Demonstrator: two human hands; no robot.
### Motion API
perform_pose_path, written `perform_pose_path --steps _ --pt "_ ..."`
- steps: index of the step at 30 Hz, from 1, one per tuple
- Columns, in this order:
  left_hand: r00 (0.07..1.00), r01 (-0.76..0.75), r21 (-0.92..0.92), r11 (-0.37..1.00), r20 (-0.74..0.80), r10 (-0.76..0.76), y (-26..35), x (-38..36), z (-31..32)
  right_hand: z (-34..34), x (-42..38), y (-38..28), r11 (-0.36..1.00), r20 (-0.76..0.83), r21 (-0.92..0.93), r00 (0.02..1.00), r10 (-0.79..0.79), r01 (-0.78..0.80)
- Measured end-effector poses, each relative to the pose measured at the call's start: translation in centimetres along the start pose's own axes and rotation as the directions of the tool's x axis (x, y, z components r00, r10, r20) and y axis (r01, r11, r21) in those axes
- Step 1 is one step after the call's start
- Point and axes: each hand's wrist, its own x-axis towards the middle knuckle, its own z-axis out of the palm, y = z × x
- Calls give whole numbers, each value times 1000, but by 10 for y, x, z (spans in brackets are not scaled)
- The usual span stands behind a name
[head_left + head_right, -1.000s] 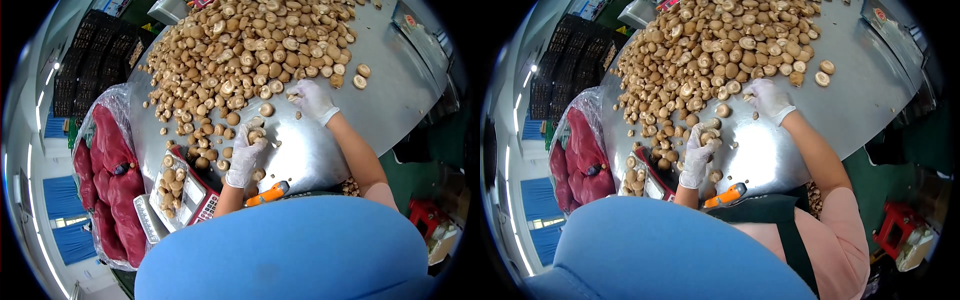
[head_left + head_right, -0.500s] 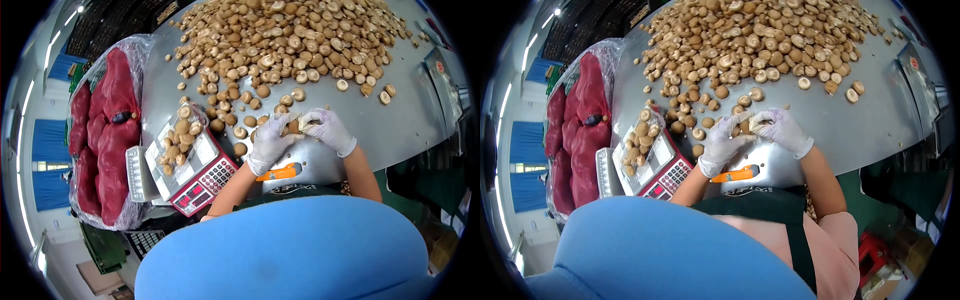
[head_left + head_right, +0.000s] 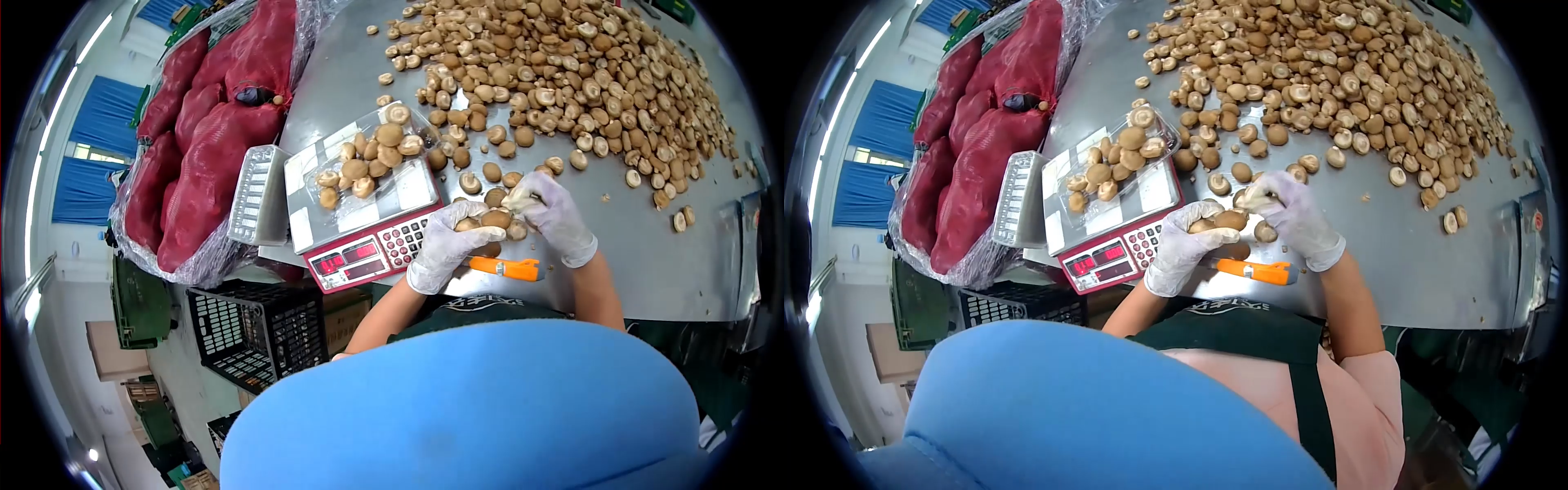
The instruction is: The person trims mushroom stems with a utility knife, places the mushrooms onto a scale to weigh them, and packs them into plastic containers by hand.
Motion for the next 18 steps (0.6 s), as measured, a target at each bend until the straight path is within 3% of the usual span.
perform_pose_path --steps 2,4,5,6,8,9,10,11,12,14,16,18 --pt "997 -20 -67 998 -71 15 -6 -3 -12 -2 4 -3 997 -31 31 997 -67 68" --pt "996 -59 -116 992 -74 51 -7 -8 -22 -5 8 -7 909 -230 405 951 206 -100" --pt "992 -97 -82 992 -93 89 -6 -10 -27 -4 8 -13 904 -195 379 937 289 -200" --pt "986 -133 -48 990 -109 127 -7 -12 -32 3 8 -14 905 -199 376 936 291 -201" --pt "989 -121 -60 991 -97 115 -9 -16 -40 27 7 -13 957 39 134 966 254 -257" --pt "988 -136 -39 990 -75 133 -9 -18 -43 40 11 -4 964 34 -212 987 -159 163" --pt "987 -152 -19 988 -53 151 -11 -19 -46 47 12 -14 963 30 -219 988 -153 156" --pt "977 -196 49 979 -71 199 -17 -17 -48 52 12 -29 993 116 -22 986 117 -115" --pt "978 -196 43 980 -69 199 -16 -18 -51 55 12 -37 908 250 145 903 350 -392" --pt "987 -163 -52 985 2 163 -12 -22 -59 63 16 -13 937 255 150 928 272 -315" --pt "987 -160 -126 979 10 162 -2 -26 -57 70 17 -7 977 234 156 967 104 -143" --pt "986 -154 -199 968 25 162 -1 -25 -62 73 13 -14 976 238 149 964 119 -157"
